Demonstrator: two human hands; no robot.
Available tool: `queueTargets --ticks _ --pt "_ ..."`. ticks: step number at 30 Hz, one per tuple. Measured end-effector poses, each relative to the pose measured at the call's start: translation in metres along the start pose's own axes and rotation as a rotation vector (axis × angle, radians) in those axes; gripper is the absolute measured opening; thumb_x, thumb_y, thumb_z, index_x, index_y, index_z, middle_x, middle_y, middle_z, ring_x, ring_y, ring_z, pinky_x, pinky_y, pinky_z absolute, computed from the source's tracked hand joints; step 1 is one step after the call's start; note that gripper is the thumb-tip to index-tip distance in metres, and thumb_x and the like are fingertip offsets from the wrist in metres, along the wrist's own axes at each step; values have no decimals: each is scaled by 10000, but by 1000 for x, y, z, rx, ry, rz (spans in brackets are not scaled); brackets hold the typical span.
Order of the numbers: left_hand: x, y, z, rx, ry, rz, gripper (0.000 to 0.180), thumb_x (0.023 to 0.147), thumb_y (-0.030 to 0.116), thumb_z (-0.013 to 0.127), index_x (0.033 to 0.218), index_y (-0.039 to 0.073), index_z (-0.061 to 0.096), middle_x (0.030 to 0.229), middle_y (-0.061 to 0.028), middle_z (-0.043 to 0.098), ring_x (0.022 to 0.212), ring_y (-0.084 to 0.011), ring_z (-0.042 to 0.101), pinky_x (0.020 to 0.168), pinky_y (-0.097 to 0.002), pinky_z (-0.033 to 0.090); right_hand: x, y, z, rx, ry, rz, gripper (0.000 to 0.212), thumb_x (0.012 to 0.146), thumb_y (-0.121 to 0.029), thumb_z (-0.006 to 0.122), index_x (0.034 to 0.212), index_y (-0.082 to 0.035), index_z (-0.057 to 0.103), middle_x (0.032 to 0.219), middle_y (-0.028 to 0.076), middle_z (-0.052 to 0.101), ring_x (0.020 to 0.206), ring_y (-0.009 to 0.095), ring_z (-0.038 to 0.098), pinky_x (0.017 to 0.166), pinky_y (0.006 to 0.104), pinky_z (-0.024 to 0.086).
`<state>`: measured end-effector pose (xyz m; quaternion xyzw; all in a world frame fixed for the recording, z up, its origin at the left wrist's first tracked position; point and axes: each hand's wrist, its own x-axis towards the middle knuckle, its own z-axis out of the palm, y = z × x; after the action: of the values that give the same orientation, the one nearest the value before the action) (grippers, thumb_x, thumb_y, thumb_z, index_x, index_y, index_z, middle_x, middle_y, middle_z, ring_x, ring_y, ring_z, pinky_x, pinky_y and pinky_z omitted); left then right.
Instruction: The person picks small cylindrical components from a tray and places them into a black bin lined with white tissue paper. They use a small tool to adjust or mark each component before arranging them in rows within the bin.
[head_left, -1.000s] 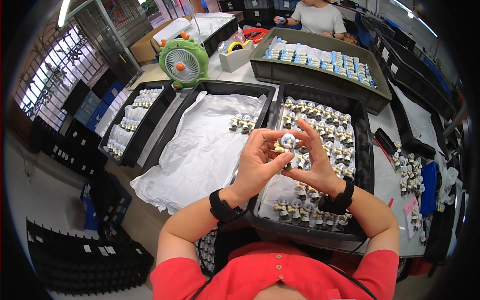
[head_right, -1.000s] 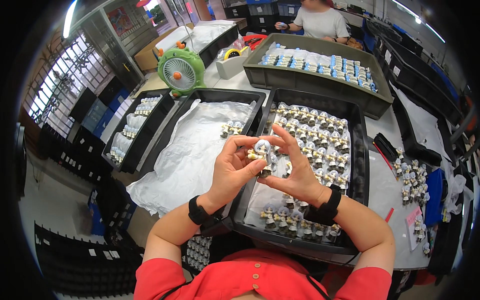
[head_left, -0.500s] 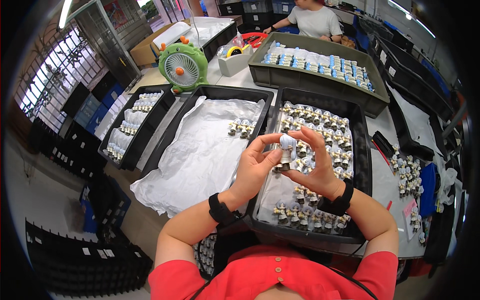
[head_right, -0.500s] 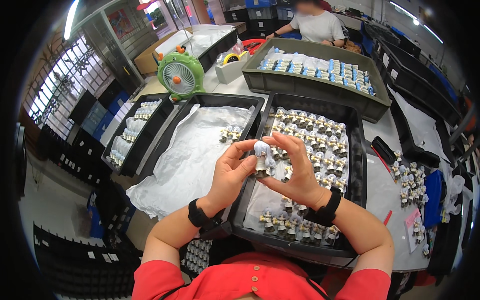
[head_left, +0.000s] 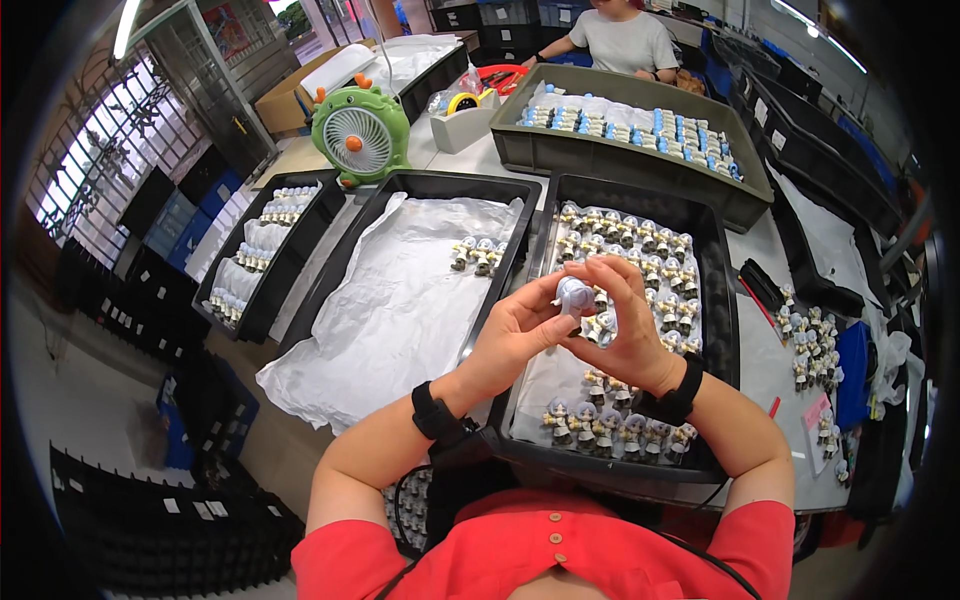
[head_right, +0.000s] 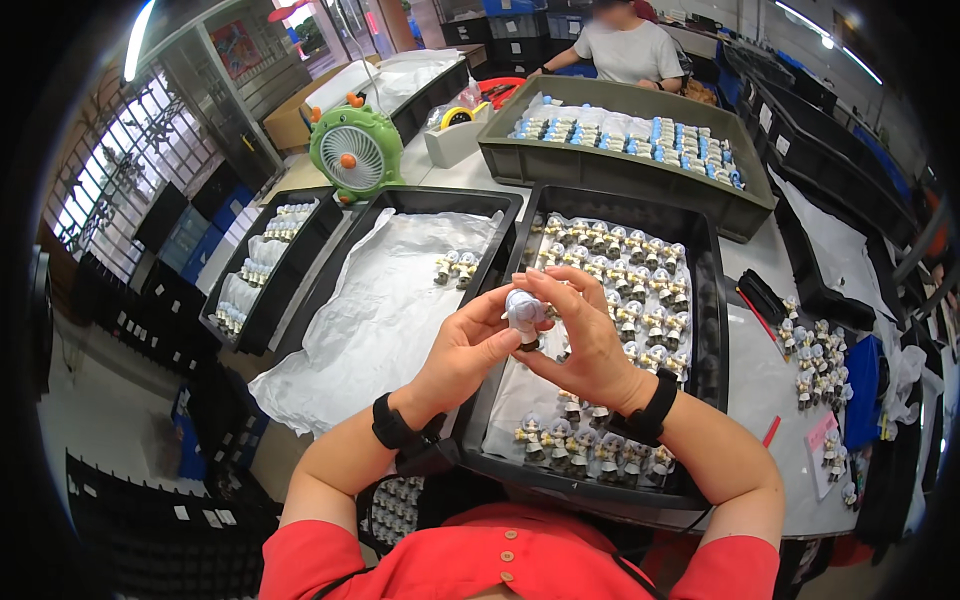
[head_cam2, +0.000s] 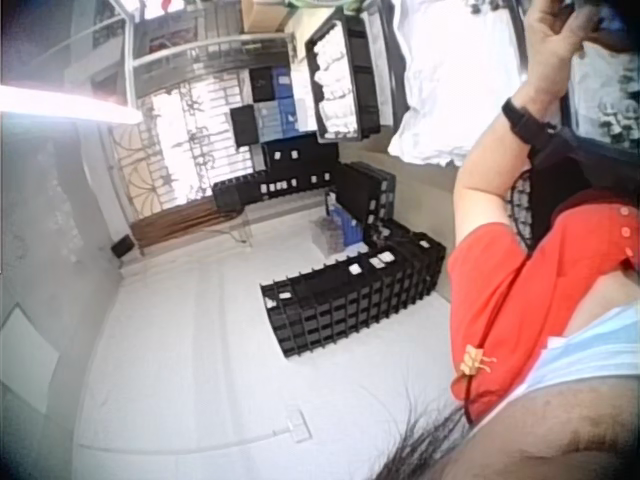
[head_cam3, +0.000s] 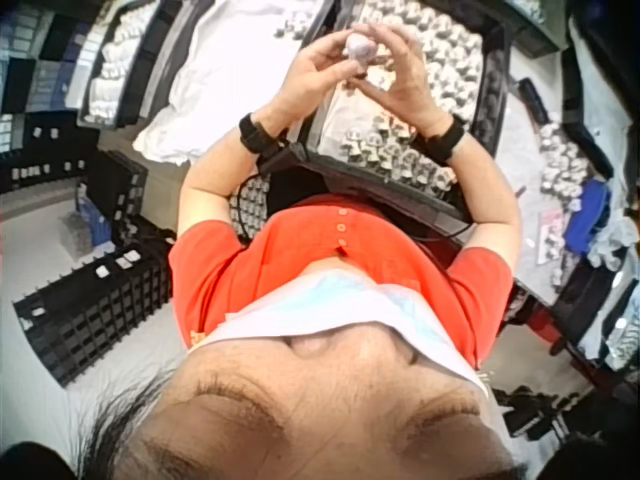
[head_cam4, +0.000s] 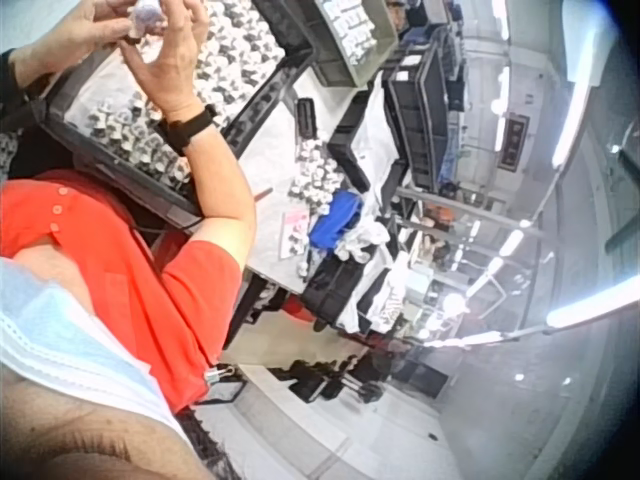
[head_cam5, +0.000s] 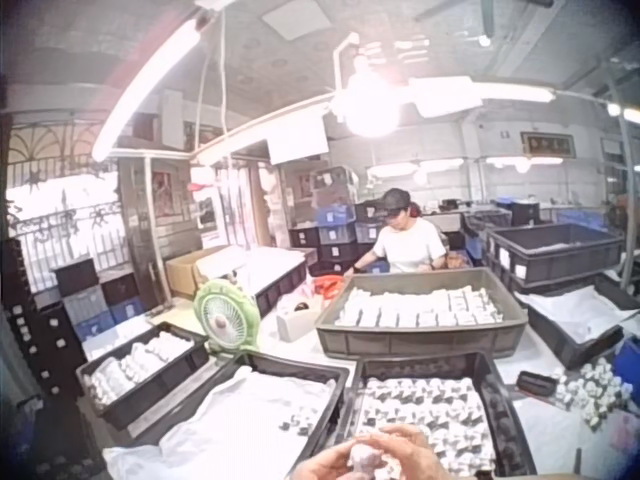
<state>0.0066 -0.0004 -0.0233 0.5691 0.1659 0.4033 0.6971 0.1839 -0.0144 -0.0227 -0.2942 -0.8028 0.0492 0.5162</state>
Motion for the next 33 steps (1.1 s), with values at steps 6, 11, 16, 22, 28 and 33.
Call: queueTargets --ticks 6,11,16,22,28,33 --pt "1 3 -1 -150 -60 -52 530 925 187 522 1374 12 302 1287 -109 473 1158 -255 511 946 -371 443 1 3 -2 -36 -29 7 744 582 -103 821 1230 -91 458 1221 71 538 1141 299 444 950 388 397" --pt "2 2 -4 -285 -71 -119 509 942 235 489 1363 11 309 1259 -109 489 1147 -283 519 918 -380 468 2 2 -6 -26 -67 72 745 559 -205 841 1204 -82 488 1196 82 526 1133 308 451 983 418 360" --pt "3 0 -7 -357 -69 -154 493 946 253 477 1340 4 319 1236 -112 496 1139 -298 523 891 -381 488 1 6 -8 -43 -102 85 762 576 -282 836 1220 -76 486 1196 102 505 1153 316 435 1001 429 340" --pt "4 0 -7 -394 -64 -144 448 956 232 457 1330 17 335 1243 -107 491 1148 -303 515 885 -377 490 0 6 -6 -25 -94 103 779 573 -277 838 1236 -79 480 1205 107 495 1161 309 429 998 419 342" --pt "3 0 -11 -392 -26 -149 423 960 241 450 1309 26 349 1242 -119 492 1130 -292 529 845 -354 510 0 7 -4 -15 -118 141 790 572 -240 838 1258 -90 475 1220 113 496 1170 310 425 1014 422 330" --pt "5 -2 -10 -425 21 -166 406 959 240 453 1296 37 353 1229 -112 498 1110 -264 543 821 -334 516 -2 9 -4 -15 -115 161 785 571 -211 833 1260 -90 476 1193 109 518 1161 301 437 1007 409 336"
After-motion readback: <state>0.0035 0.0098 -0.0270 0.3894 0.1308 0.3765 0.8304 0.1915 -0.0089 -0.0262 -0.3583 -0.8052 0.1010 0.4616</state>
